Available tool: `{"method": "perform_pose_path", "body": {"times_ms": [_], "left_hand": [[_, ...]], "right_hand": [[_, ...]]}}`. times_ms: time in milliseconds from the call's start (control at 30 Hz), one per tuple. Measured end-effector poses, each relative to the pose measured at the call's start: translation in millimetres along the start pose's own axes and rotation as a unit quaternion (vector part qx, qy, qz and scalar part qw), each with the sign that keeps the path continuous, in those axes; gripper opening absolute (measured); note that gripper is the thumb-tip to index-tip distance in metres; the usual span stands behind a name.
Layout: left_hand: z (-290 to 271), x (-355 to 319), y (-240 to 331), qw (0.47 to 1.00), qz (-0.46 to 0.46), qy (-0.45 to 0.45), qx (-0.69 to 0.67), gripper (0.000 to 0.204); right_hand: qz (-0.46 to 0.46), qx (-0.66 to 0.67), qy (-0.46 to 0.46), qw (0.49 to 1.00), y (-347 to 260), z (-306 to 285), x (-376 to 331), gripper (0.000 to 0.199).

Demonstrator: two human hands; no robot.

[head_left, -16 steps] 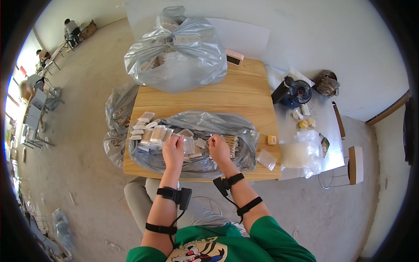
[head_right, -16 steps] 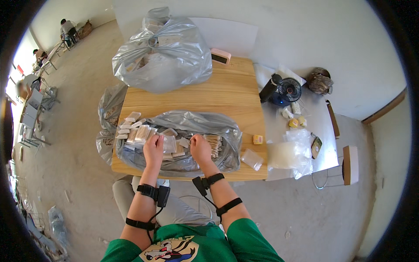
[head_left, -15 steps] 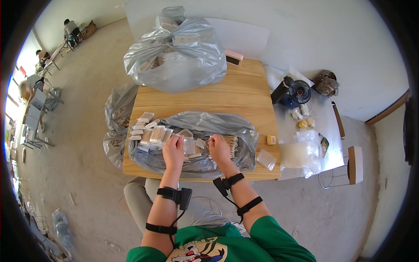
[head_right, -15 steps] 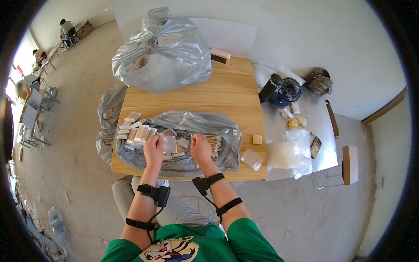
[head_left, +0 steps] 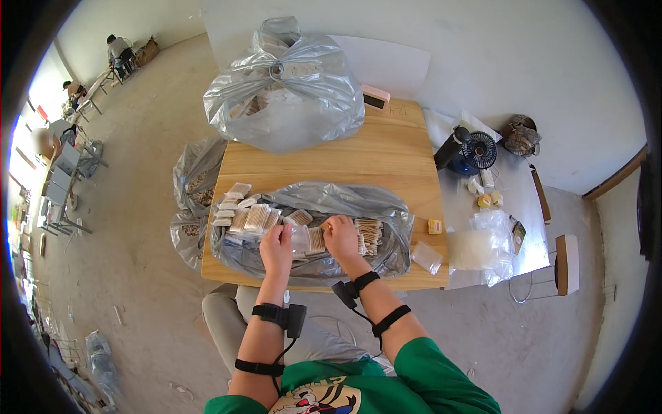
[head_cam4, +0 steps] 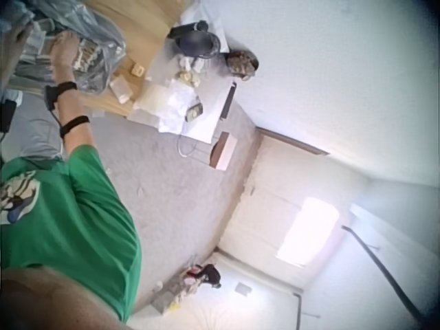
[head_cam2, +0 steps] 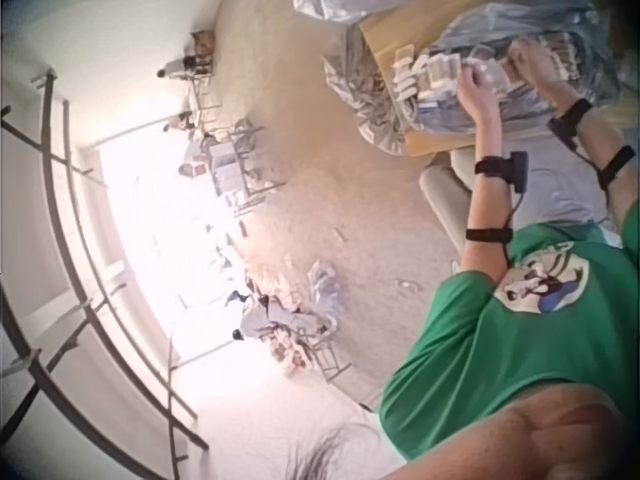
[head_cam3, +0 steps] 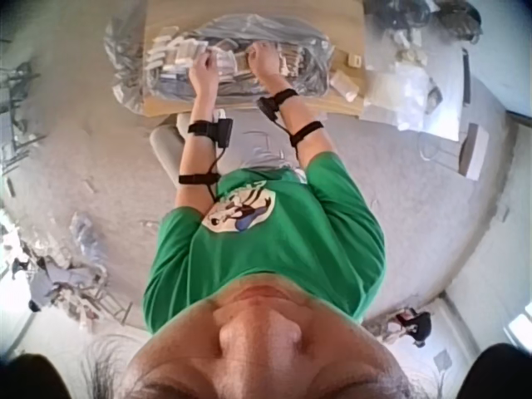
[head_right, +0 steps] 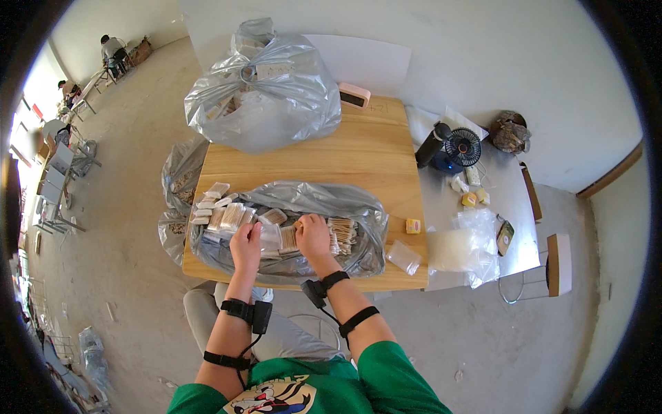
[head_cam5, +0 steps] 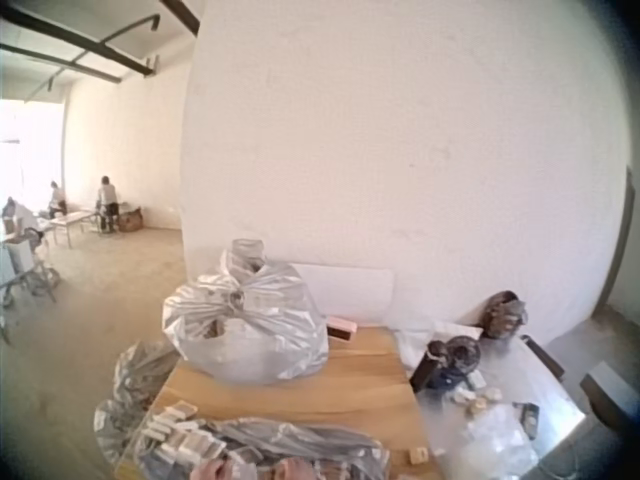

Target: Packing small packaged hygiene or personal care products into a larger plastic bag.

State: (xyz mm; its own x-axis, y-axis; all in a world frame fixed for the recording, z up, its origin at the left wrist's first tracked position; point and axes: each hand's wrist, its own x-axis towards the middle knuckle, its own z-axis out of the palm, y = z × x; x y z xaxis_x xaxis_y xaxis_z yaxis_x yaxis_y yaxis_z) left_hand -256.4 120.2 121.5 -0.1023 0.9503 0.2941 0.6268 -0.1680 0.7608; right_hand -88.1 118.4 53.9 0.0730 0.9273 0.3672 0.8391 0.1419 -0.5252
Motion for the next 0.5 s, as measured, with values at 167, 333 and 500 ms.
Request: {"method": "perform_pose_path", "body": {"times_ms": [167, 333, 500], "left_hand": [[10.3, -3.1, 8.0, 0.998, -0.043, -0.017, -0.052, 0.026], [17.4, -6.8, 10.1, 0.998, -0.013, -0.029, -0.059, 0.026], [19.3, -6.1, -5.0, 0.991, -0.067, -0.029, -0.115, 0.026]], "right_hand": [[0.173, 0.286, 0.047, 0.941, 23.2, -15.3, 1.8, 0.014], [0.267, 0.611, 0.026, 0.745, 23.9, -61.1, -6.0, 0.008], [0.316, 0.542, 0.056, 0.777, 49.5, -135.1, -32.2, 0.017]]}}
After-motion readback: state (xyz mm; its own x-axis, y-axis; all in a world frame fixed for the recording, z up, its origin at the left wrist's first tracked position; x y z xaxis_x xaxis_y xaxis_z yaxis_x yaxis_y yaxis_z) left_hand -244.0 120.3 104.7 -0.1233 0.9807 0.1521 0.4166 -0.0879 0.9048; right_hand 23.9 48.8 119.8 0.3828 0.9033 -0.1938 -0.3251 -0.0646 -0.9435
